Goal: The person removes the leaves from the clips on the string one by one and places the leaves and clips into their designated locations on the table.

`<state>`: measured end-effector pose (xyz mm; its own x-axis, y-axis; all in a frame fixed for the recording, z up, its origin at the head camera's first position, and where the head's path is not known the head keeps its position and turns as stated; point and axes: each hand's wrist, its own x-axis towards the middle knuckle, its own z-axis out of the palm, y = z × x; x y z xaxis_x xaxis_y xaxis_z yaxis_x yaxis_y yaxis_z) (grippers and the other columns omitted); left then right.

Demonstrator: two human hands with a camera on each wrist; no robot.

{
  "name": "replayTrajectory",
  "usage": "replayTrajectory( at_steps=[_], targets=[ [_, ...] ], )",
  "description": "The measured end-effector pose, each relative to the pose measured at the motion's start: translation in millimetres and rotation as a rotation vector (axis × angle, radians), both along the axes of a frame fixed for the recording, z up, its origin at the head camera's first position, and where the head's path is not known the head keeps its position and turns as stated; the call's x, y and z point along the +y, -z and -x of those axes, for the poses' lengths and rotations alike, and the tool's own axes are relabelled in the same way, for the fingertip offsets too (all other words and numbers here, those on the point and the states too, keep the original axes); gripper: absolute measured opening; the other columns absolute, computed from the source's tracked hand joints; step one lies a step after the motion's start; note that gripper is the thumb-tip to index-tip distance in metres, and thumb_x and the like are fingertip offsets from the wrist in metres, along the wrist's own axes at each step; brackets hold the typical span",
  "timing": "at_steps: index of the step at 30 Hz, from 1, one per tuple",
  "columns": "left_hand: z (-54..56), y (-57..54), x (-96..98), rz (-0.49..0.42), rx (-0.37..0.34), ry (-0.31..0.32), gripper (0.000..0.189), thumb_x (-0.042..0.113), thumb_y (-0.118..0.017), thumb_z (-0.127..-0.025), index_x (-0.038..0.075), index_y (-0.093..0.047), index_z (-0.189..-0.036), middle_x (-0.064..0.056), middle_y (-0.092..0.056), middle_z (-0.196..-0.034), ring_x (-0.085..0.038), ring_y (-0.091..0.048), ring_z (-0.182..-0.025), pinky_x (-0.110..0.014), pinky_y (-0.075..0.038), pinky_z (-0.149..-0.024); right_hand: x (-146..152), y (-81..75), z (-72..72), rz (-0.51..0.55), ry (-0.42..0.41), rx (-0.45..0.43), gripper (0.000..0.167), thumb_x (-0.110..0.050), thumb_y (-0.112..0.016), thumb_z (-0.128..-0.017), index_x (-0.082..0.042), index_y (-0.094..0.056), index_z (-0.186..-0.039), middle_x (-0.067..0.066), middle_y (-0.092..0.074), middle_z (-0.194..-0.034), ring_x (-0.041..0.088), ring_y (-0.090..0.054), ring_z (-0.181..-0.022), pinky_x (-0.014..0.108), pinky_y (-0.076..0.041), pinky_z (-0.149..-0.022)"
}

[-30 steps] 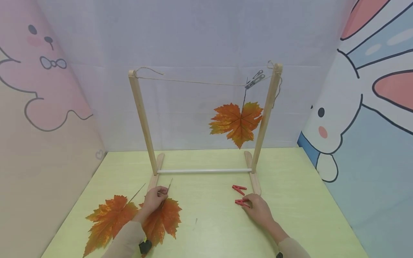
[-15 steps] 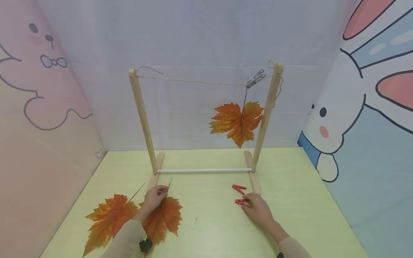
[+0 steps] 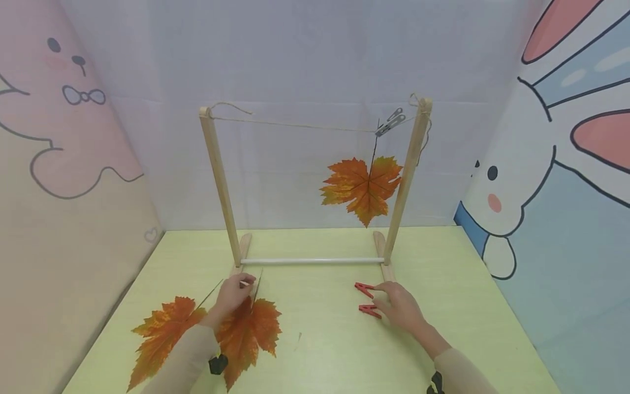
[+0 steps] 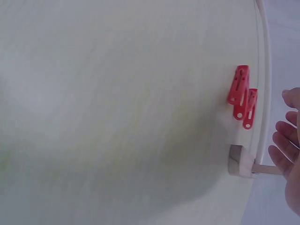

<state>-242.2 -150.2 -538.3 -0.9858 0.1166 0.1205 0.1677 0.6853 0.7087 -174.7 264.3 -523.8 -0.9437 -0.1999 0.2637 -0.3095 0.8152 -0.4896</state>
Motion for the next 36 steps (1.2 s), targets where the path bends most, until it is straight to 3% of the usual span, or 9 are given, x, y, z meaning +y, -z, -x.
replayTrajectory(
  at_steps=[8, 17, 26, 36],
  targets=[
    [15.9, -38.7, 10.6, 0.017, 0.041, 0.009, 0.015, 0.004, -0.060, -0.084, 0.003, -0.067, -0.098, -0.009, -0.066, -0.093, -0.026, -0.062, -0.081, -0.037, -0.050, -0.064, 9.3, -40.5, 14.9, -0.031, -0.076, 0.054, 0.033, -0.012, -0.072, -0.076, 0.003, -0.063, -0.104, 0.015, -0.063, -0.101, 0.032, -0.059, -0.094, 0.047, -0.048, -0.078],
    [33.2, -86.3, 35.3, -0.009, 0.142, 0.103, 0.017, 0.004, -0.060, -0.084, 0.003, -0.066, -0.100, -0.009, -0.066, -0.093, -0.024, -0.062, -0.078, -0.035, -0.050, -0.063, 12.2, -88.1, 29.3, -0.084, -0.145, 0.117, 0.030, -0.011, -0.072, -0.076, 0.002, -0.063, -0.101, 0.016, -0.064, -0.098, 0.033, -0.059, -0.091, 0.049, -0.048, -0.077],
    [41.1, -125.8, 63.6, 0.047, 0.182, 0.137, 0.019, 0.012, -0.060, -0.085, 0.011, -0.065, -0.103, -0.002, -0.064, -0.098, -0.018, -0.061, -0.082, -0.034, -0.049, -0.068, 20.2, -121.4, 43.0, -0.158, -0.168, 0.191, 0.036, -0.009, -0.072, -0.074, 0.005, -0.061, -0.105, 0.018, -0.063, -0.098, 0.035, -0.058, -0.093, 0.049, -0.047, -0.078],
    [47.3, -165.2, 91.1, 0.005, 0.311, 0.194, 0.019, 0.010, -0.063, -0.084, 0.007, -0.065, -0.102, -0.006, -0.065, -0.095, -0.018, -0.062, -0.078, -0.036, -0.048, -0.070, 25.1, -162.2, 53.2, -0.173, -0.204, 0.294, 0.036, -0.007, -0.074, -0.072, 0.003, -0.062, -0.104, 0.018, -0.064, -0.097, 0.034, -0.059, -0.090, 0.049, -0.049, -0.075]
  ],
)
